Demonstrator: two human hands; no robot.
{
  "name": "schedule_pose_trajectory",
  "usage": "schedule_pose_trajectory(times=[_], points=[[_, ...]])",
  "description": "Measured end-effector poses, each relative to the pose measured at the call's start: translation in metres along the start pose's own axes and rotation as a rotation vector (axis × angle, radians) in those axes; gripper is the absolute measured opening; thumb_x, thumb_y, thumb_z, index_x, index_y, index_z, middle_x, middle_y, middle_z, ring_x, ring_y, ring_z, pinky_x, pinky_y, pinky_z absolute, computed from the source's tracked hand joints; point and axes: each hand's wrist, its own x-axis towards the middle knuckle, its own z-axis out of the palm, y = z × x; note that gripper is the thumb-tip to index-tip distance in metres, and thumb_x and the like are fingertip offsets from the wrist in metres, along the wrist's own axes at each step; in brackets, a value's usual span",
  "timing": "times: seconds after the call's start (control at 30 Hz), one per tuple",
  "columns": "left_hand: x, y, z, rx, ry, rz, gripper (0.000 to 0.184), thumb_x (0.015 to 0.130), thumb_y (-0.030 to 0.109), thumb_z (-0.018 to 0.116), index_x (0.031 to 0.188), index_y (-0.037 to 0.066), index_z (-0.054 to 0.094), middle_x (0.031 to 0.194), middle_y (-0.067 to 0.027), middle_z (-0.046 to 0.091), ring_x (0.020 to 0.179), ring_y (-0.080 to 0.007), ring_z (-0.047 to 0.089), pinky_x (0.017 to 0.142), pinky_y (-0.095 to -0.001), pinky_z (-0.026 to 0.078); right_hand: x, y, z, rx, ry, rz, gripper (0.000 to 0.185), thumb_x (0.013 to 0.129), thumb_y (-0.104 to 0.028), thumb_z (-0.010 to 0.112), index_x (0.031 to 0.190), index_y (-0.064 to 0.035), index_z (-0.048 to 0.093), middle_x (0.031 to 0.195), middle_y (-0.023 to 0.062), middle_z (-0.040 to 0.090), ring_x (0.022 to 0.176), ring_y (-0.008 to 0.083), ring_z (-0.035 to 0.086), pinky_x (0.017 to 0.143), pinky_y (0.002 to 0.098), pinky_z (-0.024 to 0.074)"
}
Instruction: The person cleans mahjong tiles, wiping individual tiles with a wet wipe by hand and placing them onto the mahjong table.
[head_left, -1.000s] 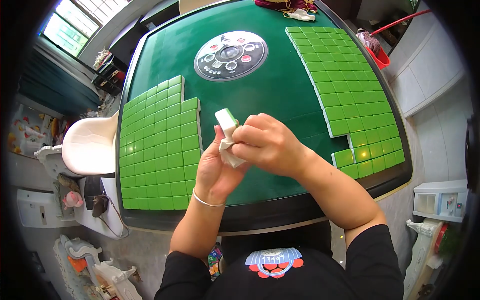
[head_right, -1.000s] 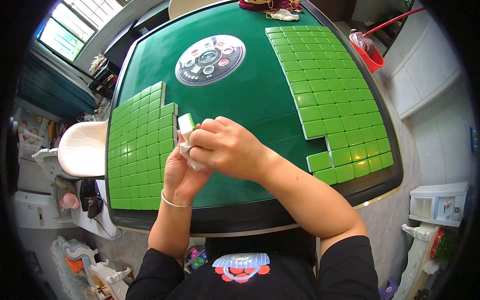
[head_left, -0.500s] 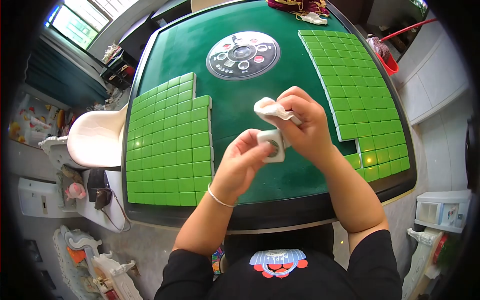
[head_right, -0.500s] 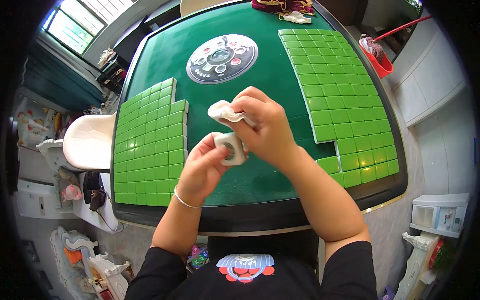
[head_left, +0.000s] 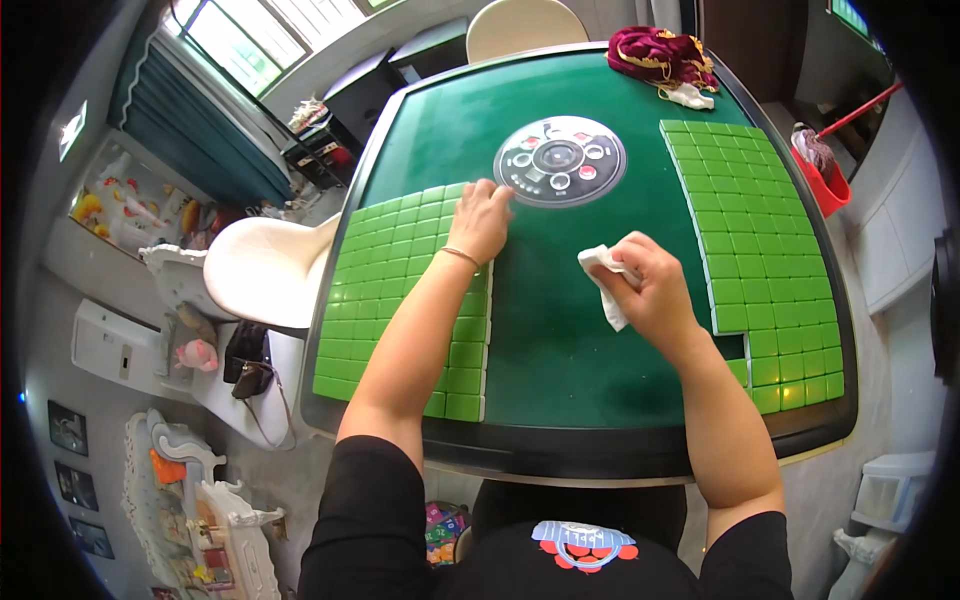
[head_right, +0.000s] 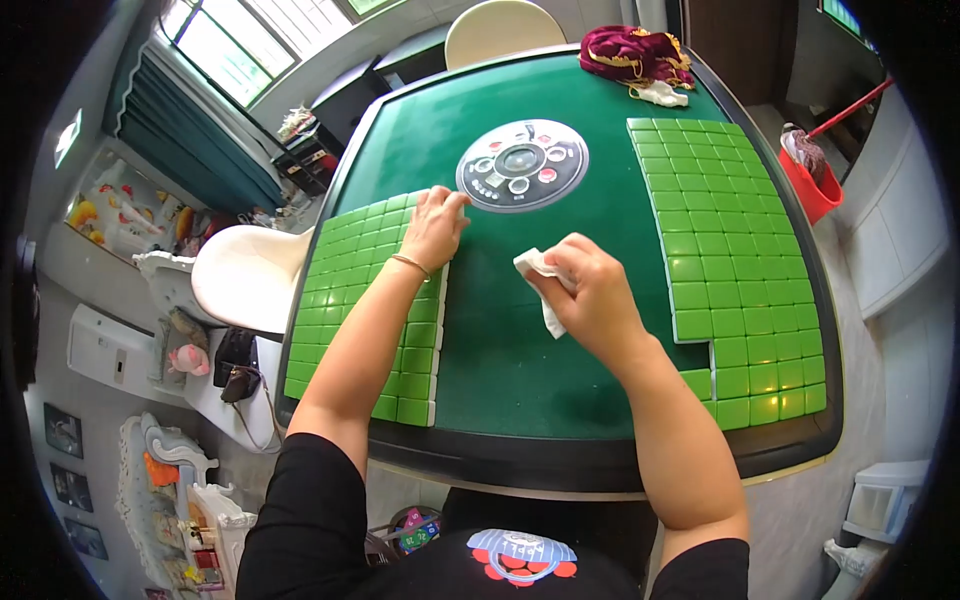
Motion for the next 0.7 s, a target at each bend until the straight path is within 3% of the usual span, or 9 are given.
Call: schedule_pose_trajectory(times=[0.1, 0.27, 0.33, 0.4, 0.47, 0.57, 0.6, 0.63, 0.7], points=[[-0.003, -0.025, 0.011, -0.030, -0.060, -0.007, 0.030, 0.092, 0.040, 0.059, 0.094, 0.011, 0.069, 0.105, -0.0111, 0.060, 0.105, -0.0325, 0.052, 0.092, -0.0440, 0.041, 0.004, 0.000, 0.000, 0.021, 0.009, 0.008, 0.017, 0.084, -0.014, 0.074, 0.082, -0.0004, 0.063, 0.077, 0.0108, 0.059, 0.065, 0.0270, 0.060, 0.059, 0.0344, 0.0475], [-0.012, -0.020, -0.007, -0.097, -0.134, -0.050, 0.020, 0.092, 0.021, 0.057, 0.095, 0.008, 0.072, 0.103, -0.0109, 0.067, 0.101, -0.0315, 0.061, 0.088, -0.0427, 0.048, -0.005, 0.000, 0.005, 0.029, 0.066, -0.269, 0.017, 0.074, -0.005, 0.071, 0.089, -0.0042, 0.063, 0.088, 0.0121, 0.061, 0.080, 0.0303, 0.063, 0.068, 0.0374, 0.0537], [-0.016, -0.010, 0.001, 0.218, 0.012, 0.068, 0.015, 0.089, 0.015, 0.060, 0.095, 0.007, 0.071, 0.103, -0.0114, 0.066, 0.103, -0.0336, 0.059, 0.090, -0.0434, 0.048, -0.012, -0.007, 0.013, -0.004, 0.068, -0.483, 0.014, 0.075, -0.007, 0.068, 0.087, -0.0044, 0.062, 0.089, 0.0113, 0.061, 0.079, 0.0284, 0.063, 0.070, 0.0361, 0.0538], [-0.009, 0.047, -0.001, -0.059, 0.106, 0.185, 0.012, 0.085, 0.010, 0.064, 0.095, 0.007, 0.071, 0.102, -0.0119, 0.064, 0.103, -0.0342, 0.058, 0.089, -0.0432, 0.048, -0.015, -0.019, 0.015, -0.016, 0.128, -0.752, 0.021, 0.075, -0.006, 0.066, 0.096, -0.0037, 0.062, 0.084, 0.0062, 0.059, 0.073, 0.0227, 0.061, 0.061, 0.0341, 0.0500], [-0.011, 0.113, -0.004, -0.303, 0.129, 0.293, 0.019, 0.079, 0.001, 0.070, 0.098, 0.005, 0.070, 0.104, -0.0133, 0.062, 0.100, -0.0322, 0.059, 0.087, -0.0397, 0.048, -0.020, -0.036, 0.011, -0.054, 0.044, -0.841, 0.011, 0.076, -0.015, 0.063, 0.082, -0.0065, 0.060, 0.083, 0.0060, 0.057, 0.078, 0.0218, 0.062, 0.067, 0.0348, 0.0524], [-0.030, 0.212, -0.012, -0.635, -0.017, 0.477, 0.038, 0.071, -0.001, 0.073, 0.108, 0.008, 0.068, 0.100, -0.0123, 0.059, 0.091, -0.0286, 0.058, 0.079, -0.0355, 0.048, -0.024, -0.042, 0.008, -0.108, 0.058, -0.876, 0.019, 0.072, -0.016, 0.066, 0.087, -0.0050, 0.063, 0.080, 0.0049, 0.055, 0.074, 0.0192, 0.061, 0.064, 0.0326, 0.0500], [-0.042, 0.224, 0.012, -0.840, -0.598, 0.169, 0.046, 0.074, 0.005, 0.069, 0.119, 0.013, 0.065, 0.107, -0.0126, 0.058, 0.096, -0.0289, 0.057, 0.083, -0.0370, 0.047, -0.023, -0.042, 0.007, -0.103, 0.059, -0.900, 0.022, 0.071, -0.016, 0.066, 0.089, -0.0046, 0.064, 0.080, 0.0049, 0.055, 0.073, 0.0191, 0.060, 0.063, 0.0323, 0.0496], [-0.046, 0.240, -0.015, -0.605, -0.296, 0.621, 0.046, 0.080, 0.013, 0.064, 0.126, 0.018, 0.062, 0.118, -0.0141, 0.056, 0.108, -0.0305, 0.054, 0.092, -0.0403, 0.045, -0.023, -0.043, 0.004, -0.119, 0.062, -0.872, 0.025, 0.070, -0.016, 0.067, 0.093, -0.0040, 0.066, 0.084, 0.0055, 0.058, 0.073, 0.0195, 0.060, 0.063, 0.0324, 0.0492], [-0.054, 0.245, -0.013, -0.623, -0.327, 0.744, 0.048, 0.086, 0.021, 0.060, 0.133, 0.014, 0.054, 0.126, -0.0141, 0.053, 0.117, -0.0296, 0.050, 0.099, -0.0400, 0.041, -0.028, -0.026, -0.002, -0.083, -0.029, -0.828, 0.030, 0.074, -0.014, 0.064, 0.102, -0.0033, 0.068, 0.102, 0.0093, 0.067, 0.075, 0.0233, 0.059, 0.063, 0.0351, 0.0477]])
